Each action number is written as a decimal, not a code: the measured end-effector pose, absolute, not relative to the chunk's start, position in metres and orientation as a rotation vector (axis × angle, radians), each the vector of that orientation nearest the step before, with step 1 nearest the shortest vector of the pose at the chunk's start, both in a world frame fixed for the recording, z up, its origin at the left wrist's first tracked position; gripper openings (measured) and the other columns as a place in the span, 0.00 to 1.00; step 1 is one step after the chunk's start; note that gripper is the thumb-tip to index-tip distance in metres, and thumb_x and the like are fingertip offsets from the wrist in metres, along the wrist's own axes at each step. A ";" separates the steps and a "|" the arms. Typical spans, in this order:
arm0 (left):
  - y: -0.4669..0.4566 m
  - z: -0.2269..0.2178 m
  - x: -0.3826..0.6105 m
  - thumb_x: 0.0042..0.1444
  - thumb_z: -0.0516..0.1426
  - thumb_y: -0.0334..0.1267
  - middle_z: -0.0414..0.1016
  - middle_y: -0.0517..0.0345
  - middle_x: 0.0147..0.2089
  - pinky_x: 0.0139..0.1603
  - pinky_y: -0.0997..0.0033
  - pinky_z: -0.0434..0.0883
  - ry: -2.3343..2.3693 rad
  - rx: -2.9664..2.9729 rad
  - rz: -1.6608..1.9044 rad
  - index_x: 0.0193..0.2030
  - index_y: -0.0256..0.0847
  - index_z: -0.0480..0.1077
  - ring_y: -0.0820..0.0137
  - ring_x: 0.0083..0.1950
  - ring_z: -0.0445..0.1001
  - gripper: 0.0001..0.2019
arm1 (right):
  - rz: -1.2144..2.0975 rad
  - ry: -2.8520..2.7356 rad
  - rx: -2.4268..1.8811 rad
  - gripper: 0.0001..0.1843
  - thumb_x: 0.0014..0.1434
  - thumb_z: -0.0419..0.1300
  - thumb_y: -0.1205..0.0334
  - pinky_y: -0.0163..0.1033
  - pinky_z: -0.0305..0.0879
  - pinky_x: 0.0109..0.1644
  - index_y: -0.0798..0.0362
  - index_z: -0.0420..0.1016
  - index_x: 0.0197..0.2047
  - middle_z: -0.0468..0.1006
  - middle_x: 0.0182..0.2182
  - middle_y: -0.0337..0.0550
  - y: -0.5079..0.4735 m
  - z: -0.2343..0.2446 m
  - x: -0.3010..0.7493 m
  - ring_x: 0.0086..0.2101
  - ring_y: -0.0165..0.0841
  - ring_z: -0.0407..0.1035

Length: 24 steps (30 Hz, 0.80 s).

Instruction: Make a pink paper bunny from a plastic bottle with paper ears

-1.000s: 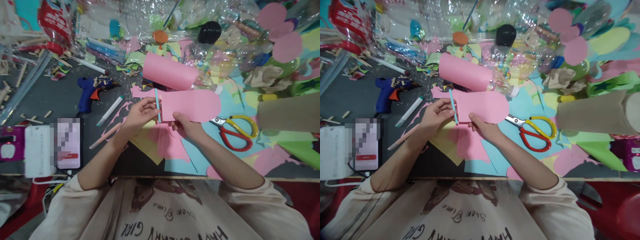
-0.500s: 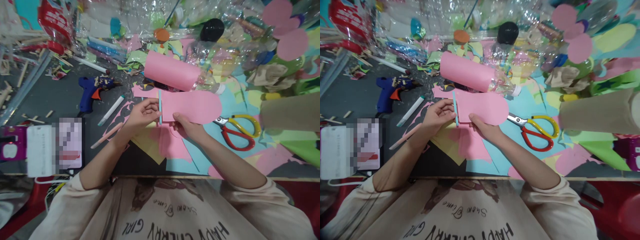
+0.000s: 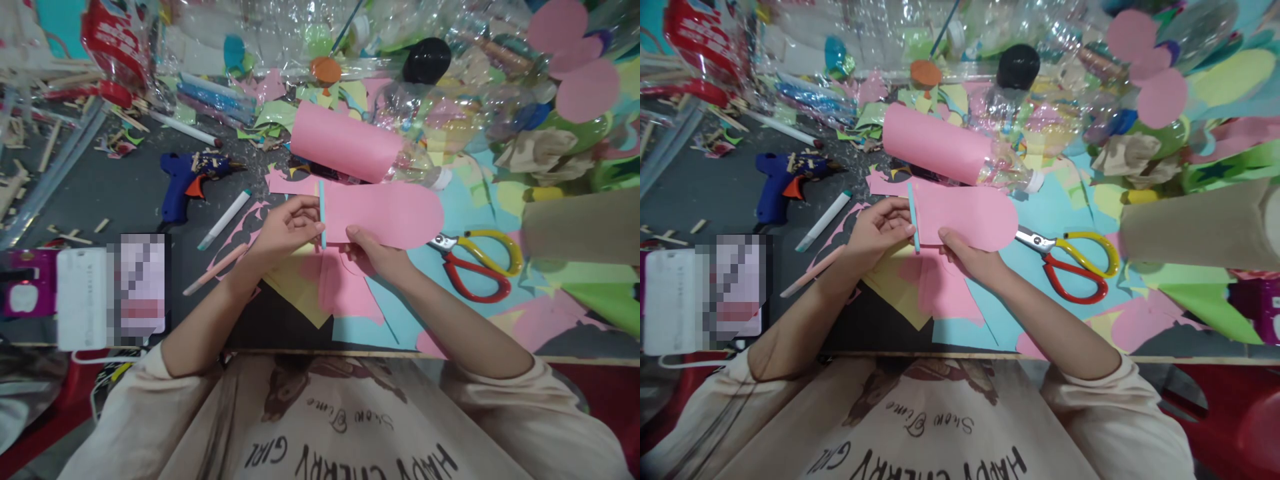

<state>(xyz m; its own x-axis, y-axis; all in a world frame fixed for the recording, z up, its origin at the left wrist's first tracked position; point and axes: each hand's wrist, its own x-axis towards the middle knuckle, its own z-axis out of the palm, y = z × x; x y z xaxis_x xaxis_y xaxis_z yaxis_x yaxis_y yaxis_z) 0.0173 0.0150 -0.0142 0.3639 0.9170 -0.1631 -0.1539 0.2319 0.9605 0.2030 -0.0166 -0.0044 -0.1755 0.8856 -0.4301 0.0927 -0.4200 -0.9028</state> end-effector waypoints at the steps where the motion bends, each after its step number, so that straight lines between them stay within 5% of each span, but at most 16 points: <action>1: 0.015 -0.014 0.017 0.43 0.71 0.43 0.72 0.65 0.32 0.30 0.77 0.75 0.910 1.069 0.889 0.42 0.39 0.69 0.78 0.26 0.75 0.22 | 1.662 -1.142 -1.480 0.31 0.48 0.61 0.28 0.40 0.67 0.31 0.51 0.70 0.19 0.68 0.17 0.38 -0.017 -0.004 0.203 0.21 0.29 0.64; 24: 0.014 -0.014 0.017 0.49 0.66 0.39 0.71 0.66 0.32 0.31 0.77 0.73 0.928 1.159 0.878 0.42 0.40 0.68 0.79 0.27 0.73 0.16 | 1.722 -1.139 -1.454 0.31 0.49 0.61 0.29 0.40 0.66 0.33 0.51 0.70 0.19 0.69 0.18 0.37 -0.017 -0.001 0.203 0.22 0.29 0.64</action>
